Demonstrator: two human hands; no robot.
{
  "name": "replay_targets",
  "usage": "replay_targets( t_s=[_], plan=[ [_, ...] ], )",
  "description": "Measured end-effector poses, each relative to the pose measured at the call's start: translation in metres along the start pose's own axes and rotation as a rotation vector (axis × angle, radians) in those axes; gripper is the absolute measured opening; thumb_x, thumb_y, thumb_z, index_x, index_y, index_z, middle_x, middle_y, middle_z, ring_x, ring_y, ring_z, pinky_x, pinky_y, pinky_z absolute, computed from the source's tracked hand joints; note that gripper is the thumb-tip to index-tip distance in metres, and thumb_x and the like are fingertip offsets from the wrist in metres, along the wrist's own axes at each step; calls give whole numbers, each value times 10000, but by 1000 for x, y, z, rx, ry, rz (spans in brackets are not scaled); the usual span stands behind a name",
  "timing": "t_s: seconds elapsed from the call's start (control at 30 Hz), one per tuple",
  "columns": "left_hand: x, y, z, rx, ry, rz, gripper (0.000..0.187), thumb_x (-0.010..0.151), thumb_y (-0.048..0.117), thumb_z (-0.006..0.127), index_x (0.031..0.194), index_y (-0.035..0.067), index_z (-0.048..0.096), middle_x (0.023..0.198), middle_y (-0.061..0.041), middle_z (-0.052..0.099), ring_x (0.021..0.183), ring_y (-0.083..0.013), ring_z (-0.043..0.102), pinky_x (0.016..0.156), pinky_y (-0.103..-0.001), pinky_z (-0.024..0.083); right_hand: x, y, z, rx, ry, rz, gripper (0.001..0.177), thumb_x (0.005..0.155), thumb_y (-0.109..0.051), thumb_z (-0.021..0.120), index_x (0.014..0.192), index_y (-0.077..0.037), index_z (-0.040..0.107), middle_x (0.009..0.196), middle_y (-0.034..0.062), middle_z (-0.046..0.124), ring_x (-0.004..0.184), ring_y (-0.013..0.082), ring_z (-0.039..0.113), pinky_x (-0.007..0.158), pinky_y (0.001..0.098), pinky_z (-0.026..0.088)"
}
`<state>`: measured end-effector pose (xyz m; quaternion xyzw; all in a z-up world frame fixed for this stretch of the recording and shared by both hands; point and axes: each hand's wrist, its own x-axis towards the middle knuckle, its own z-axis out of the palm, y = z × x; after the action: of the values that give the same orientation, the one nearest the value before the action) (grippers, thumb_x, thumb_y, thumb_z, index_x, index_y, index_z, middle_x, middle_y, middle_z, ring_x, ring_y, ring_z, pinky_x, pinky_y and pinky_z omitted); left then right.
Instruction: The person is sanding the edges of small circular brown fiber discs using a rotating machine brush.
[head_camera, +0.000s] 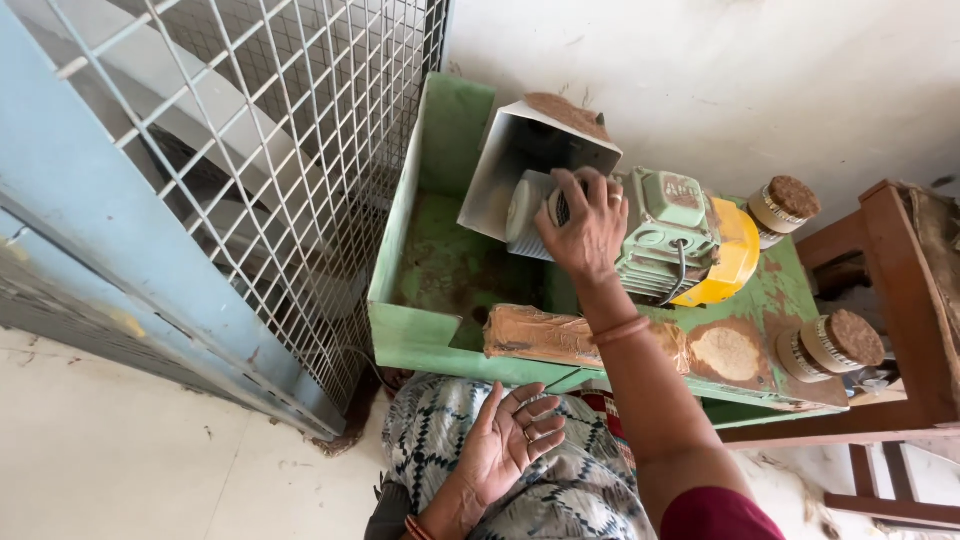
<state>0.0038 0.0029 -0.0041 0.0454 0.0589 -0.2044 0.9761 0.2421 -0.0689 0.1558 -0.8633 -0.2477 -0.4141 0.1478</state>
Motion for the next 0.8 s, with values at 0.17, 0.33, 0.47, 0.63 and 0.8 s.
replay_targets(
  t_s=[0.17, 0.33, 0.47, 0.63, 0.8],
  plan=[
    [3, 1, 0, -25, -8, -13, 640, 1022, 555, 423, 1359, 26, 551, 1232, -167, 688, 1084, -313, 697, 994, -461, 570, -44, -11, -8, -88, -32, -80, 482, 756, -272, 783, 1221, -166, 706, 1209, 73, 604, 1132, 328, 543, 1007, 481, 440],
    [0, -3, 2, 24, -1, 13, 630, 1025, 551, 441, 1352, 24, 549, 1224, -165, 691, 1084, -311, 695, 1004, -462, 572, 8, 0, 3, 63, 15, -50, 431, 831, -295, 796, 1235, -173, 708, 1187, 51, 605, 1119, 308, 550, 971, 472, 446],
    [-2, -3, 4, 55, -1, 23, 634, 1022, 551, 452, 1352, 19, 550, 1223, -166, 690, 1083, -309, 699, 1012, -465, 573, 37, 12, 26, -29, 89, -30, 435, 780, -287, 783, 1200, -198, 716, 1176, 56, 603, 1118, 327, 547, 967, 473, 450],
    [1, -1, 1, 9, 5, 3, 630, 1015, 555, 447, 1347, 31, 558, 1222, -157, 695, 1076, -308, 706, 1005, -461, 566, 7, -21, 3, 27, 0, -70, 446, 785, -294, 791, 1210, -203, 692, 1161, 39, 595, 1109, 302, 553, 977, 484, 443],
    [2, -2, -3, -26, -6, -11, 623, 1014, 552, 443, 1345, 37, 560, 1215, -154, 699, 1066, -306, 707, 999, -460, 564, -43, -30, 4, 10, -34, -141, 492, 778, -284, 789, 1249, -191, 681, 1202, 46, 601, 1140, 319, 547, 966, 471, 433]
  ],
)
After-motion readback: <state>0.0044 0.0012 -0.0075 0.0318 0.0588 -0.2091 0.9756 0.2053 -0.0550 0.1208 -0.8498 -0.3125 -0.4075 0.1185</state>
